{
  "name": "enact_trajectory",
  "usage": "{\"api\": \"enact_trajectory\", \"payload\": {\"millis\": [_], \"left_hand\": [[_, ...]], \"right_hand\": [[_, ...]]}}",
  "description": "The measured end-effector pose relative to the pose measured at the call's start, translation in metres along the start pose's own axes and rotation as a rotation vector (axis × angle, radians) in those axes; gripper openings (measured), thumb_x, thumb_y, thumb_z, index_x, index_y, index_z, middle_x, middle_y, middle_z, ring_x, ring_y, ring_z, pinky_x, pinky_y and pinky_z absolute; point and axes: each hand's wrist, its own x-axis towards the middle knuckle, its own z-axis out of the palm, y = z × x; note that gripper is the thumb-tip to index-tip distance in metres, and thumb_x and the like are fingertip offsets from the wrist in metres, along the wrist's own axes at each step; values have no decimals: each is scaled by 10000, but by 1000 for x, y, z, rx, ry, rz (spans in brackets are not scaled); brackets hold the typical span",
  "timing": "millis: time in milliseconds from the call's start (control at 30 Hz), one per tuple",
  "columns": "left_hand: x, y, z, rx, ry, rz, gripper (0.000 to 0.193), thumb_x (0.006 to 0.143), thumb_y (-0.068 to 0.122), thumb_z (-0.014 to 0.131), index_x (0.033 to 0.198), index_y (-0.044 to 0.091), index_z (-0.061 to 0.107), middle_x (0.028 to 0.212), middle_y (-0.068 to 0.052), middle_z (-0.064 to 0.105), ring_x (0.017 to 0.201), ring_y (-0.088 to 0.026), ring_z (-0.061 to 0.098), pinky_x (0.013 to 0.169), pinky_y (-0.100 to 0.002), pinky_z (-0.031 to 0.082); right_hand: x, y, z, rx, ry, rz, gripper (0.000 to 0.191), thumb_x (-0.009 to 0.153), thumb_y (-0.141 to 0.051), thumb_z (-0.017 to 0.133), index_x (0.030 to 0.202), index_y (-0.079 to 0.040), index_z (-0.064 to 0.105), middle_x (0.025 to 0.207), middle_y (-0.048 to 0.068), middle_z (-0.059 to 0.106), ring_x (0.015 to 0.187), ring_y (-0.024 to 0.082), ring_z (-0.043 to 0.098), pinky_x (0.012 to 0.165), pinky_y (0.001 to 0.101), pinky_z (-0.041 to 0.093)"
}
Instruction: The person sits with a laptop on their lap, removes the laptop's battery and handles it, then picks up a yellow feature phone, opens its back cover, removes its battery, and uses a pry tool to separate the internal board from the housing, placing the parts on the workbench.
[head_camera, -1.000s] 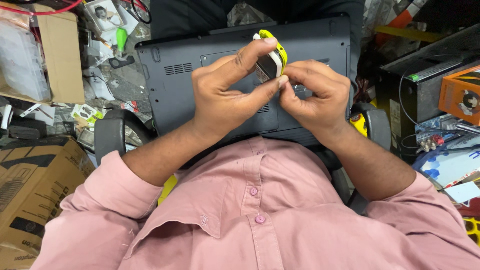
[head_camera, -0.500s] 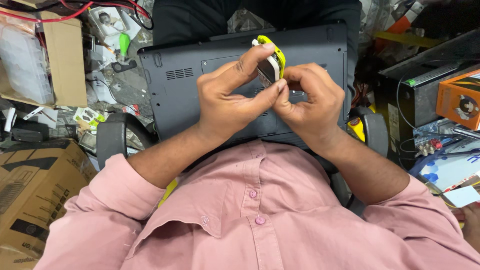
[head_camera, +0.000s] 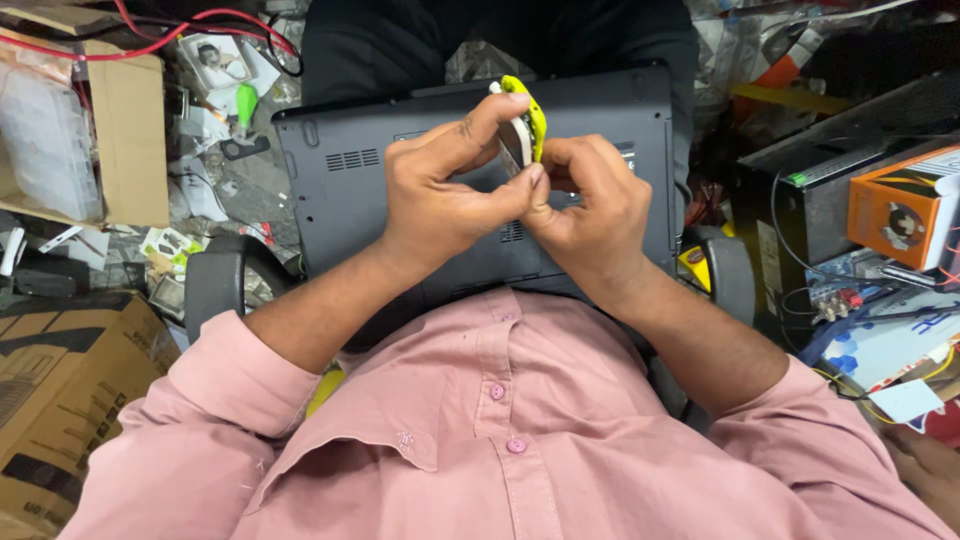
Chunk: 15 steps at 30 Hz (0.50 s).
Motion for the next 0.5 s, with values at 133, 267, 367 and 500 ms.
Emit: {"api": "enact_trajectory", "payload": {"millis": [133, 267, 367, 500], "left_hand": [[0, 5, -6, -102, 14, 70, 545, 910, -28, 842, 1404, 61, 631, 1112, -69, 766, 1003, -66, 736, 901, -237, 627], [2, 5, -23, -324, 83, 10, 569, 932, -88, 812, 1441, 37, 593, 1246, -89, 720, 1148, -125, 706, 1061, -319, 604], [4, 0, -29, -499, 110, -49, 571, 962, -115, 779, 1466, 18, 546, 1276, -97, 702, 1152, -140, 704, 1064, -330, 602], [9, -4, -29, -645, 118, -83, 587, 975, -143, 743, 1496, 8, 518, 1236, -122, 687, 1107, -148, 692, 1018, -330, 603]], "right_hand": [[10, -3, -12, 38, -58, -39, 166, 929, 7, 770, 1076, 3, 694, 970, 116, 699, 845, 197, 741, 754, 300, 614], [30, -5, -30, 362, 8, 131, 177, 1013, -14, 735, 1186, -3, 704, 1029, 81, 714, 902, 119, 726, 784, 225, 606], [53, -4, -41, 236, 52, 25, 126, 1074, 7, 748, 1194, 16, 711, 1026, 80, 706, 883, 107, 719, 765, 197, 585], [112, 4, -41, -173, 135, -255, 125, 1026, -27, 797, 1111, 14, 716, 983, 100, 699, 768, 162, 737, 657, 266, 562]]}}
